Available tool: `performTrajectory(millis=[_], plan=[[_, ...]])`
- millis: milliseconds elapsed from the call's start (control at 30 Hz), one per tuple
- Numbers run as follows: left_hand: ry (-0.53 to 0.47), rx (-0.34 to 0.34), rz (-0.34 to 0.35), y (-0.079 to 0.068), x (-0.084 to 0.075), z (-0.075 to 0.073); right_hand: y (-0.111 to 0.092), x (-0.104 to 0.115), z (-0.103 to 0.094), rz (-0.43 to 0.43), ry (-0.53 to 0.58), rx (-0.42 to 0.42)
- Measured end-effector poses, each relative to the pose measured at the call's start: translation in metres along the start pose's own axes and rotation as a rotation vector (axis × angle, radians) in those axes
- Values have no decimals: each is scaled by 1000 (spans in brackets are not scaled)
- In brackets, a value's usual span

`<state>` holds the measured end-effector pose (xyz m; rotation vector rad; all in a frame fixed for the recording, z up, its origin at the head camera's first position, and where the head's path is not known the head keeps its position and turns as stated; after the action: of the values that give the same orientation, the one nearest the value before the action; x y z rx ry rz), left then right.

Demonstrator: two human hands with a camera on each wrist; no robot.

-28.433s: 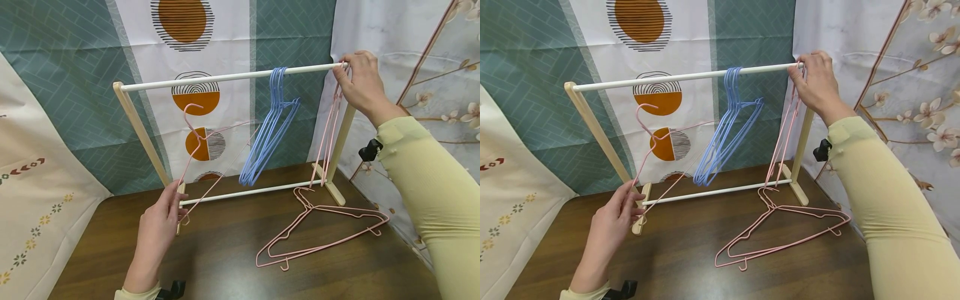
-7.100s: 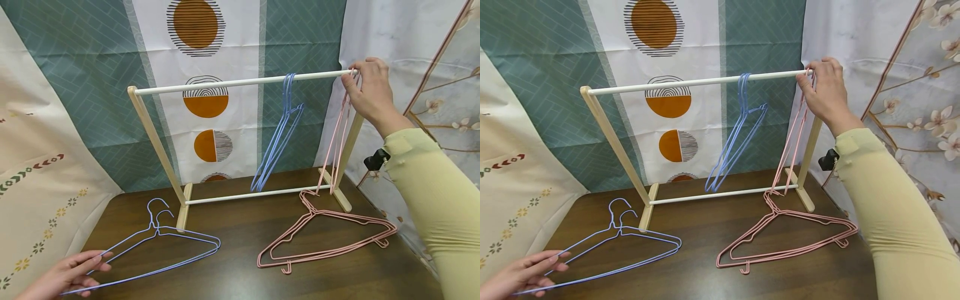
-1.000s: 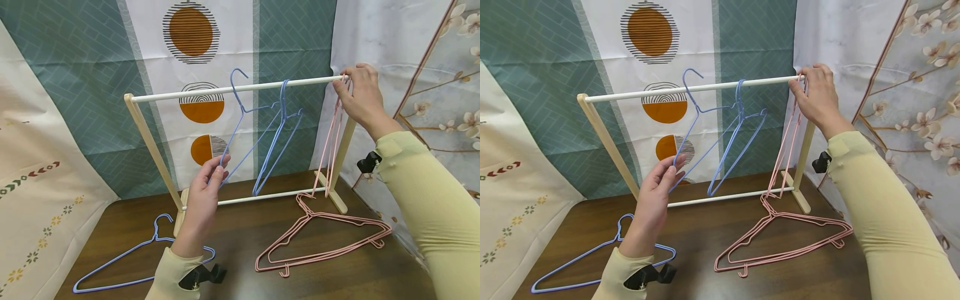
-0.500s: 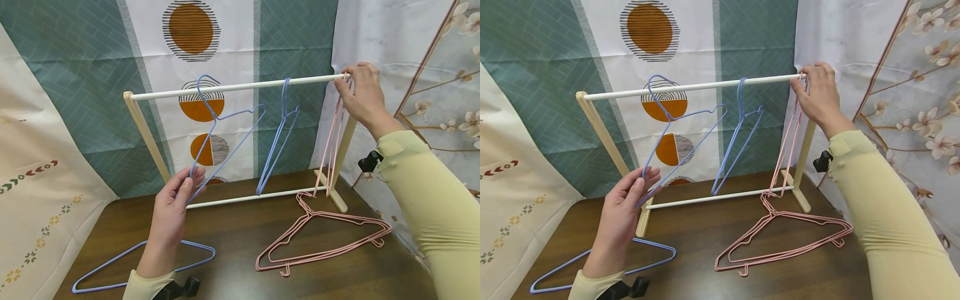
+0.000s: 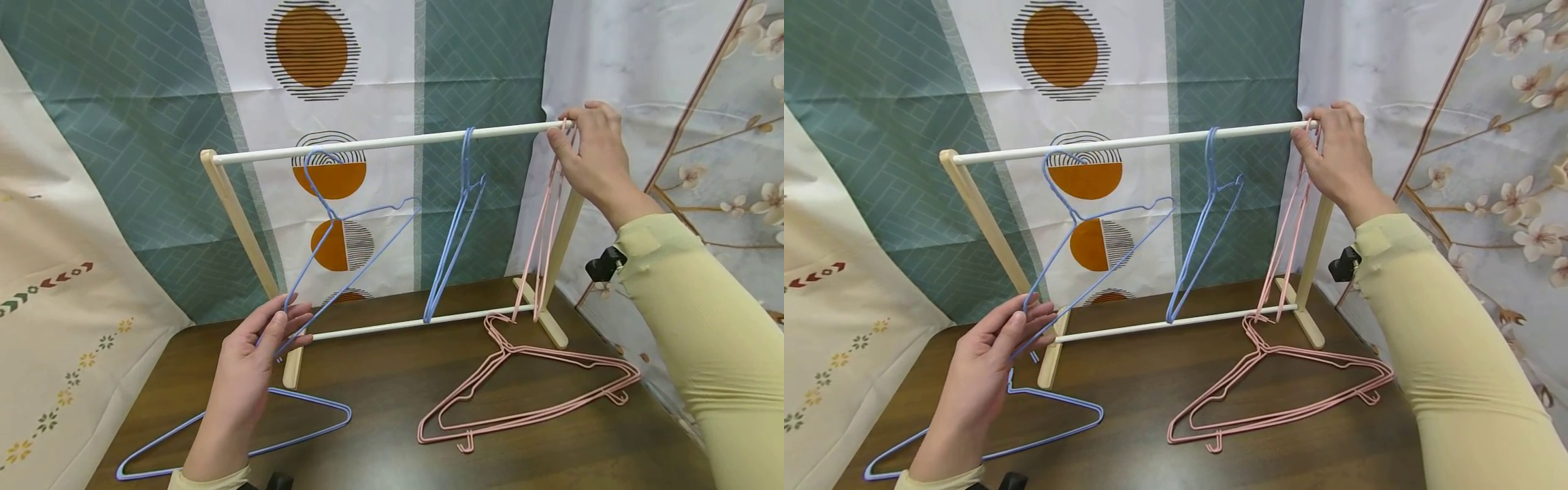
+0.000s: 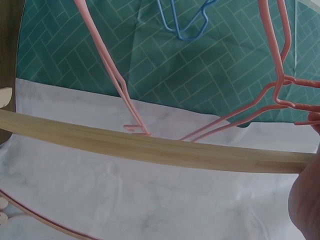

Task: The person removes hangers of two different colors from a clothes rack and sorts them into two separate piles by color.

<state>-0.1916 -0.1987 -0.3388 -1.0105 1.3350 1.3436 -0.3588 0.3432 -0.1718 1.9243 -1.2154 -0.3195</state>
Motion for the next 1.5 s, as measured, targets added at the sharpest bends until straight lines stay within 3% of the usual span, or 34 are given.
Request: performTrajectory(millis=[300, 467, 900, 1333, 1500], plan=[[61, 26, -34, -10, 12, -40, 2, 3, 0, -22, -6, -5], [67, 60, -89, -16, 24, -66, 0, 1, 1, -10, -3, 5], [5, 317, -206, -31, 51, -142, -2, -1, 0, 0, -2, 4], [35, 442, -386, -45, 79, -213, -1, 1, -1, 3, 2, 8], [-45, 539, -444, -49, 86, -238, 0, 0, -1, 5, -2, 6]])
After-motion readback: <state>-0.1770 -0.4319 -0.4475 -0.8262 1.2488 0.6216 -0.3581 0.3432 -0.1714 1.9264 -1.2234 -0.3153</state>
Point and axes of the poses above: each hand's wrist, its own y-axis towards the middle knuckle, its own z-axis out of the palm, x = y × z, the point moved 1 cm from there along y, towards the middle knuckle, and after that the axes turned 12 degrees about -z, right-handed, at the moved point
